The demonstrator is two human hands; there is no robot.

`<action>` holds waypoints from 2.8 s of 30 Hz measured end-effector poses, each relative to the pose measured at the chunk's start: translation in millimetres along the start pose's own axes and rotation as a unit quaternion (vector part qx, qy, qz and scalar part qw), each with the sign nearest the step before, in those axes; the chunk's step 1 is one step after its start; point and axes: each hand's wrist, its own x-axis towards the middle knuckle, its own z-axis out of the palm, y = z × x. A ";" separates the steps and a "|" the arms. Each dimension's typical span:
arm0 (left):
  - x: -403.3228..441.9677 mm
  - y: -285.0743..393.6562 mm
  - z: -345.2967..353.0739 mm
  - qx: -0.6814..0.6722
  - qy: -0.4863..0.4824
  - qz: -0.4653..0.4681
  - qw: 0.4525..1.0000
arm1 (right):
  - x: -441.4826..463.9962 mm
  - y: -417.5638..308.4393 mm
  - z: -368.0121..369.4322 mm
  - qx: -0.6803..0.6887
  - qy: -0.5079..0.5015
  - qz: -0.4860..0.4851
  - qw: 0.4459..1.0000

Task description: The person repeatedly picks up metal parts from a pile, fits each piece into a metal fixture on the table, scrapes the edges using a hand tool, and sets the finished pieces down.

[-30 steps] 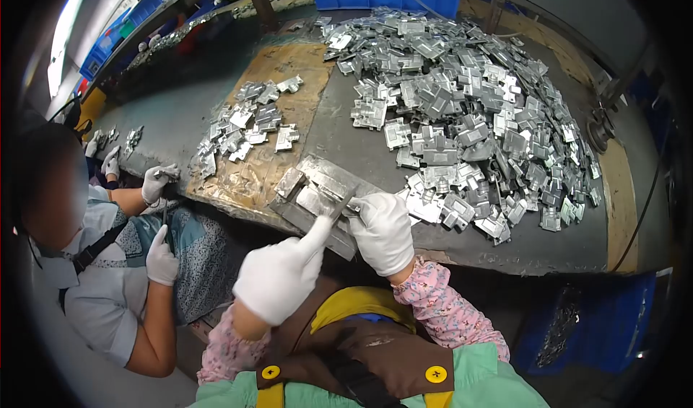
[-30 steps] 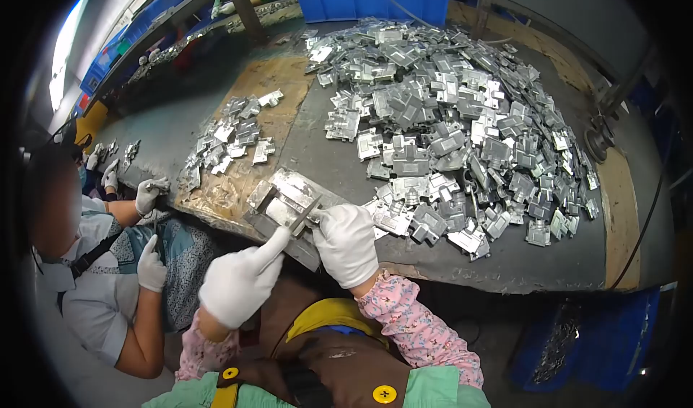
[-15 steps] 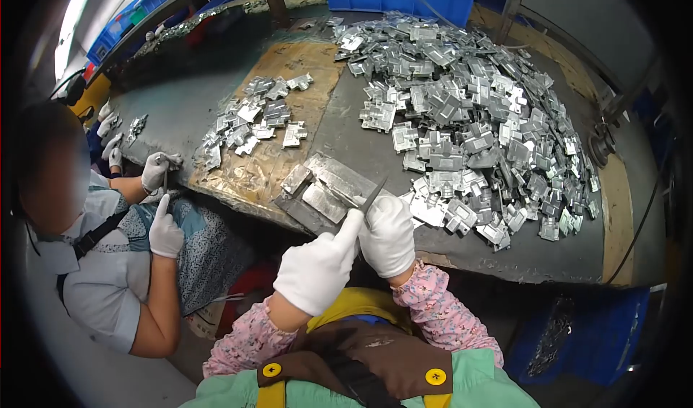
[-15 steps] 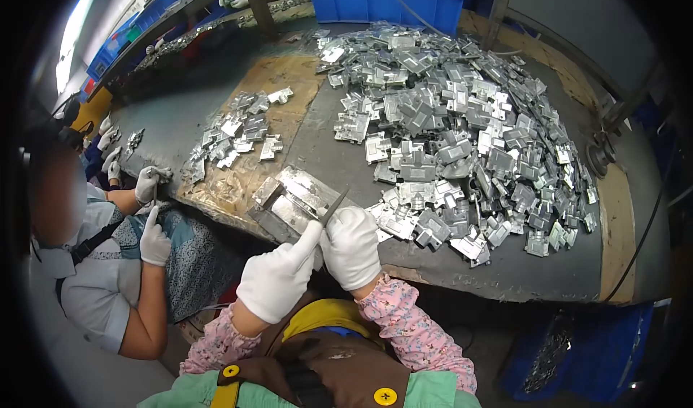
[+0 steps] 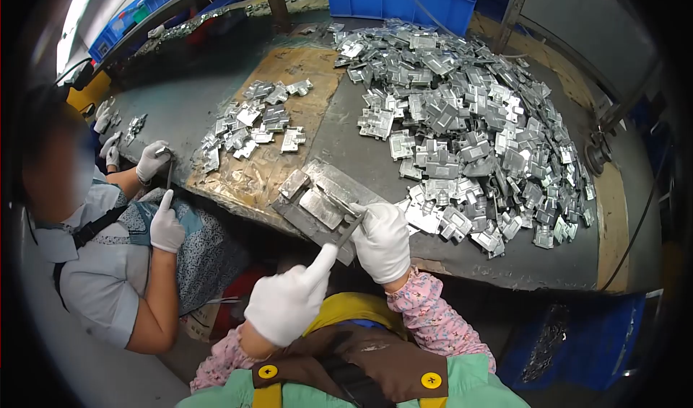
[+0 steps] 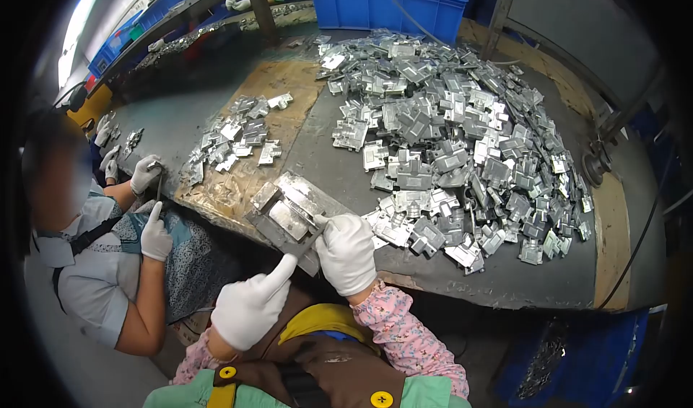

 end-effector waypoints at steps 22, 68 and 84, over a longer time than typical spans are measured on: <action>43.2 7.5 29.7 -0.044 0.055 0.009 0.997 | 3.9 -5.6 -3.4 -0.033 -0.002 0.014 0.999; 149.9 -148.6 23.3 -0.094 0.037 -0.158 0.982 | 132.2 44.4 -13.1 -0.239 -0.353 0.127 0.896; 96.3 -151.3 8.0 -0.454 0.049 -0.280 0.844 | 119.8 9.5 -16.7 -0.018 -0.077 0.185 0.980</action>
